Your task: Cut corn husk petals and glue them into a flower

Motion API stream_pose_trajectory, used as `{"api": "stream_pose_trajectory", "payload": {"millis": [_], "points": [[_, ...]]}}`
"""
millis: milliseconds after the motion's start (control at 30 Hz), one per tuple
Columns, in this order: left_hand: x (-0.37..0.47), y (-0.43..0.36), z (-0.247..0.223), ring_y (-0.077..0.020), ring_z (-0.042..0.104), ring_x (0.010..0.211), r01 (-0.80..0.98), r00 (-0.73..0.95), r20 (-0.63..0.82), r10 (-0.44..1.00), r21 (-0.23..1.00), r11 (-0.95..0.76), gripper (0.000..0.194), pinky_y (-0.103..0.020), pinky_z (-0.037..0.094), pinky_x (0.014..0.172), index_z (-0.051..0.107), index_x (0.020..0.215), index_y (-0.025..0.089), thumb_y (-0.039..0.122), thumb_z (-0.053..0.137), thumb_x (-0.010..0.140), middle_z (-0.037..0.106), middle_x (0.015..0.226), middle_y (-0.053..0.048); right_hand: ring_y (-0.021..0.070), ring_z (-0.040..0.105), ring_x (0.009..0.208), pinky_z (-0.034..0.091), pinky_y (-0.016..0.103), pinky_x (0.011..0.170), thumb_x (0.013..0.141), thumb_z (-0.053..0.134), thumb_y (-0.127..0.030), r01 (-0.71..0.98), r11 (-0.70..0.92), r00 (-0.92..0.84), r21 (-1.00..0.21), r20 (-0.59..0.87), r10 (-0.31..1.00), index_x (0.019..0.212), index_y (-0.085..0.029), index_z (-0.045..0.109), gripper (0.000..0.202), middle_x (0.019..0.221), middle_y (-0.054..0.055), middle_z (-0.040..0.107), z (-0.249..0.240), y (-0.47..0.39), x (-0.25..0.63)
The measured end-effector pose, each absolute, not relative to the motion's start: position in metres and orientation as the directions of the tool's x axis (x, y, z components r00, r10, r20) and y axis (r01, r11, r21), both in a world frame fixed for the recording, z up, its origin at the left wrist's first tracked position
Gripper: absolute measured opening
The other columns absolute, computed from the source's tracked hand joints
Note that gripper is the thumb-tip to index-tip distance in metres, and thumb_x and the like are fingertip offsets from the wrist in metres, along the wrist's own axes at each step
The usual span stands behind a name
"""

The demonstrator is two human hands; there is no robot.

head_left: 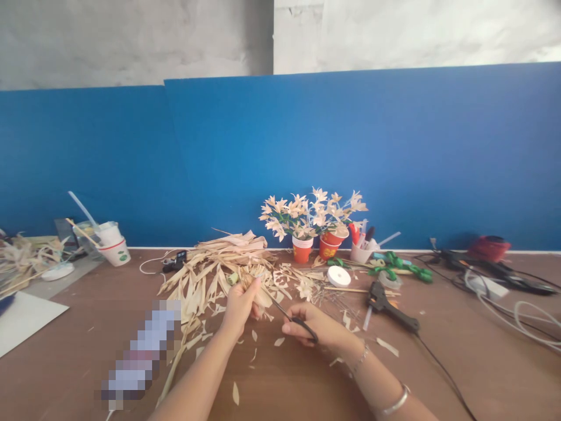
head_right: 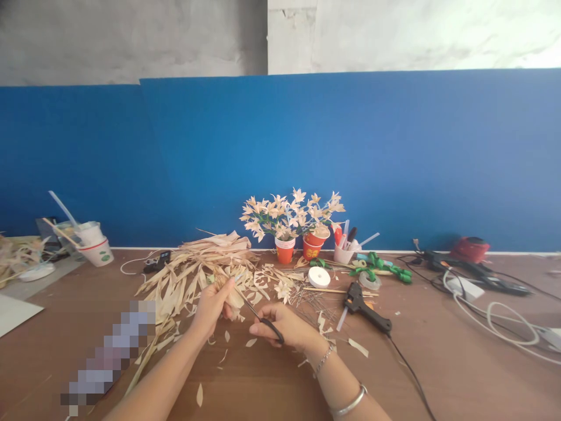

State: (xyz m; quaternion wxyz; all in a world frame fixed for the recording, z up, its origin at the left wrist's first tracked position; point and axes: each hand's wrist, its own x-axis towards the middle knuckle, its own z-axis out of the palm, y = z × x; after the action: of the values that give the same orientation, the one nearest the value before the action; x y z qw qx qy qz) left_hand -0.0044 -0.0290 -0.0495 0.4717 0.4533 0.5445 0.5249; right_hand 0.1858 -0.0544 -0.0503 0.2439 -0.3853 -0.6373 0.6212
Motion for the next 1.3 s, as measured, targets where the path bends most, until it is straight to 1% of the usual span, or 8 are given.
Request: {"api": "stream_pose_trajectory", "payload": {"millis": [233, 367, 467, 633, 800, 933, 1133, 1300], "points": [[-0.009, -0.027, -0.050, -0.0112, 0.046, 0.024, 0.120, -0.062, -0.028, 0.998, 0.992, 0.035, 0.046, -0.017, 0.033, 0.029, 0.045, 0.052, 0.019, 0.057, 0.057, 0.074, 0.049, 0.027, 0.001, 0.0036, 0.032, 0.036, 0.019, 0.016, 0.035, 0.066, 0.071, -0.052, 0.211, -0.092, -0.589, -0.973, -0.202, 0.783, 0.074, -0.015, 0.054, 0.042, 0.041, -0.010, 0.041, -0.049, -0.054, 0.188], [-0.010, -0.026, -0.048, -0.0134, 0.048, 0.025, 0.111, -0.046, -0.011, 0.999, 0.994, 0.016, 0.039, -0.017, 0.032, 0.026, 0.046, 0.068, 0.020, 0.058, 0.058, 0.074, 0.050, 0.030, 0.004, 0.0035, 0.032, 0.035, 0.020, 0.016, 0.035, 0.066, 0.071, -0.051, 0.230, -0.101, -0.584, -0.968, -0.220, 0.781, 0.074, -0.015, 0.054, 0.041, 0.042, -0.010, 0.042, -0.049, -0.053, 0.188], [-0.011, -0.025, -0.049, -0.0144, 0.050, 0.026, 0.075, -0.029, 0.006, 1.000, 0.997, -0.004, 0.040, -0.017, 0.032, 0.025, 0.045, 0.078, 0.021, 0.058, 0.059, 0.072, 0.052, 0.032, 0.006, 0.0031, 0.031, 0.035, 0.020, 0.016, 0.035, 0.066, 0.071, -0.051, 0.198, -0.121, -0.597, -0.973, -0.218, 0.772, 0.073, -0.015, 0.053, 0.041, 0.041, -0.011, 0.041, -0.051, -0.053, 0.188], [-0.008, -0.026, -0.051, -0.0132, 0.050, 0.026, 0.015, -0.035, -0.011, 0.999, 1.000, 0.012, 0.042, -0.017, 0.033, 0.026, 0.043, 0.075, 0.021, 0.060, 0.058, 0.072, 0.052, 0.033, 0.006, 0.0037, 0.033, 0.034, 0.021, 0.016, 0.035, 0.068, 0.070, -0.052, 0.150, -0.114, -0.592, -0.982, -0.182, 0.785, 0.073, -0.016, 0.052, 0.041, 0.040, -0.010, 0.043, -0.058, -0.052, 0.186], [-0.003, -0.028, -0.052, -0.0129, 0.050, 0.026, -0.028, -0.065, -0.022, 0.998, 0.999, 0.020, 0.043, -0.017, 0.032, 0.026, 0.043, 0.071, 0.021, 0.061, 0.059, 0.070, 0.053, 0.035, 0.005, 0.0040, 0.035, 0.034, 0.022, 0.016, 0.035, 0.070, 0.068, -0.053, 0.152, -0.086, -0.569, -0.985, -0.159, 0.807, 0.073, -0.016, 0.052, 0.040, 0.040, -0.009, 0.046, -0.064, -0.051, 0.183], [-0.004, -0.028, -0.052, -0.0129, 0.050, 0.026, -0.044, -0.065, -0.026, 0.998, 0.999, 0.024, 0.041, -0.017, 0.032, 0.026, 0.042, 0.070, 0.021, 0.058, 0.059, 0.072, 0.054, 0.035, 0.005, 0.0038, 0.035, 0.034, 0.022, 0.016, 0.036, 0.071, 0.068, -0.052, 0.145, -0.085, -0.556, -0.986, -0.152, 0.817, 0.074, -0.016, 0.053, 0.040, 0.040, -0.010, 0.045, -0.062, -0.052, 0.182], [-0.007, -0.027, -0.050, -0.0129, 0.049, 0.026, -0.038, -0.026, -0.012, 1.000, 0.999, 0.011, 0.040, -0.018, 0.033, 0.026, 0.043, 0.072, 0.021, 0.057, 0.059, 0.073, 0.054, 0.036, 0.004, 0.0031, 0.030, 0.035, 0.019, 0.016, 0.035, 0.068, 0.071, -0.050, 0.092, -0.128, -0.608, -0.987, -0.158, 0.778, 0.069, -0.016, 0.050, 0.040, 0.040, -0.010, 0.041, -0.052, -0.056, 0.183], [-0.008, -0.027, -0.048, -0.0130, 0.050, 0.026, -0.015, 0.011, -0.021, 1.000, 1.000, 0.021, 0.040, -0.017, 0.032, 0.026, 0.043, 0.073, 0.021, 0.055, 0.062, 0.071, 0.055, 0.036, 0.005, 0.0025, 0.026, 0.035, 0.018, 0.016, 0.034, 0.066, 0.073, -0.048, 0.095, -0.172, -0.630, -0.981, -0.193, 0.752, 0.069, -0.015, 0.052, 0.039, 0.040, -0.011, 0.038, -0.048, -0.057, 0.186]]}}
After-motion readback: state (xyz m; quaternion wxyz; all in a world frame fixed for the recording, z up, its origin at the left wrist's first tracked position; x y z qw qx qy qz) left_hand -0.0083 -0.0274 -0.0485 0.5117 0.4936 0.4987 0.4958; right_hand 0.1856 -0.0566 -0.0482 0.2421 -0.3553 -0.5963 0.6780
